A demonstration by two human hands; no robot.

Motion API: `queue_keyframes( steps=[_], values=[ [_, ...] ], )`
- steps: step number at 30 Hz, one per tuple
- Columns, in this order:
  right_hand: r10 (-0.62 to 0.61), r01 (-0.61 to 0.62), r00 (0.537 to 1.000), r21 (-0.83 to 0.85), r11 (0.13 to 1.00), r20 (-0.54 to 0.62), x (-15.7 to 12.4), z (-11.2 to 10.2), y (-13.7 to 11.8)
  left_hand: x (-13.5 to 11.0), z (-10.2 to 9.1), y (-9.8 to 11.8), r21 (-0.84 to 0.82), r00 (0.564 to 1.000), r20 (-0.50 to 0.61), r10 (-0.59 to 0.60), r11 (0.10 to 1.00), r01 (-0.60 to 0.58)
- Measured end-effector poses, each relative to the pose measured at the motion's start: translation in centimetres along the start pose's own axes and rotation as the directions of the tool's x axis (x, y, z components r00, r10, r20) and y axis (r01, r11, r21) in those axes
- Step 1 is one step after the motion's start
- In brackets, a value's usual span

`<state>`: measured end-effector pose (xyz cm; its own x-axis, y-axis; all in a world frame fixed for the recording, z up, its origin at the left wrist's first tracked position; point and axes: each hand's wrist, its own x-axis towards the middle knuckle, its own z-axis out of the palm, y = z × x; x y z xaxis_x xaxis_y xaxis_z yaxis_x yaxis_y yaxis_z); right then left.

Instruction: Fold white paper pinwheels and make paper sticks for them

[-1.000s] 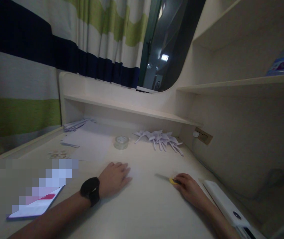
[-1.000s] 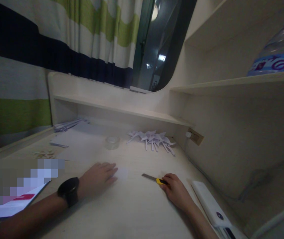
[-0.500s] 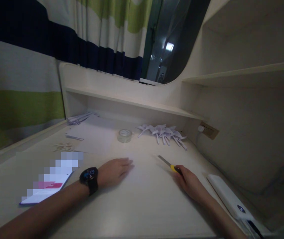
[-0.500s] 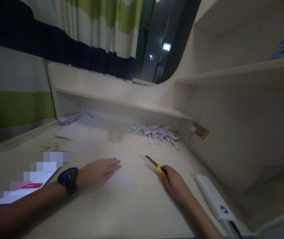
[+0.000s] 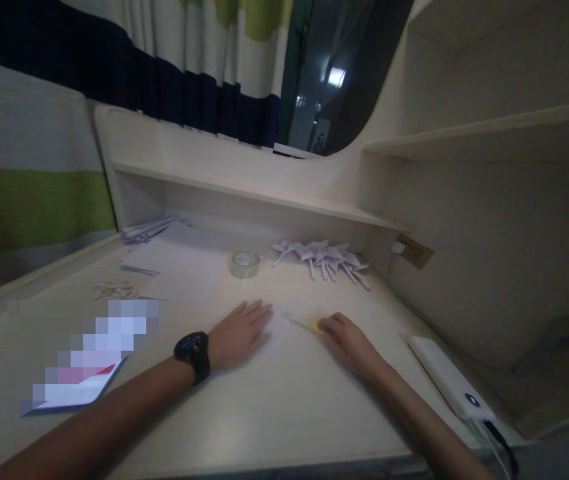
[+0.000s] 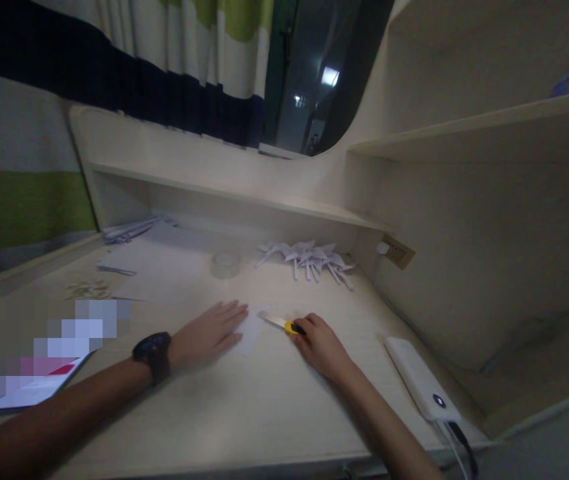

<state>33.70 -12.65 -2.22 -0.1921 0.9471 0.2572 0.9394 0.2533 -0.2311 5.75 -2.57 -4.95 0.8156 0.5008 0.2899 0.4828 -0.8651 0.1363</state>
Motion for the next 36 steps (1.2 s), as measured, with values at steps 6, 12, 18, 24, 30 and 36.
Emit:
queue_keyframes(
  steps=[6,12,18,24,30,36],
  values=[
    [-0.027,0.027,1.0,-0.025,0.999,-0.001,-0.1,0.6,-0.6,-0.3,0.8,-0.3,-0.066,0.999,0.021,-0.037,0.997,0.038],
    [-0.041,0.042,0.999,-0.08,0.996,0.02,-0.2,0.7,-2.0,-0.3,0.0,0.5,-0.074,0.995,-0.065,-0.07,0.995,0.066],
    [-0.058,0.061,0.998,-0.11,0.992,0.029,-0.2,1.0,-2.5,-0.3,0.0,0.6,-0.081,0.989,-0.117,-0.086,0.994,0.077],
    [-0.103,0.108,0.993,-0.075,0.991,0.063,-0.2,1.3,-3.4,-0.2,-0.2,1.0,-0.106,0.984,-0.139,-0.112,0.99,0.098],
    [-0.134,0.141,0.986,-0.079,0.987,0.096,-0.2,1.5,-4.8,0.0,-0.8,1.5,-0.116,0.982,-0.135,-0.133,0.986,0.117],
    [-0.123,0.13,0.987,-0.072,0.989,0.1,-0.9,1.8,-6.5,-0.1,-1.0,1.4,-0.053,0.984,-0.11,-0.14,0.989,0.135]
  ],
)
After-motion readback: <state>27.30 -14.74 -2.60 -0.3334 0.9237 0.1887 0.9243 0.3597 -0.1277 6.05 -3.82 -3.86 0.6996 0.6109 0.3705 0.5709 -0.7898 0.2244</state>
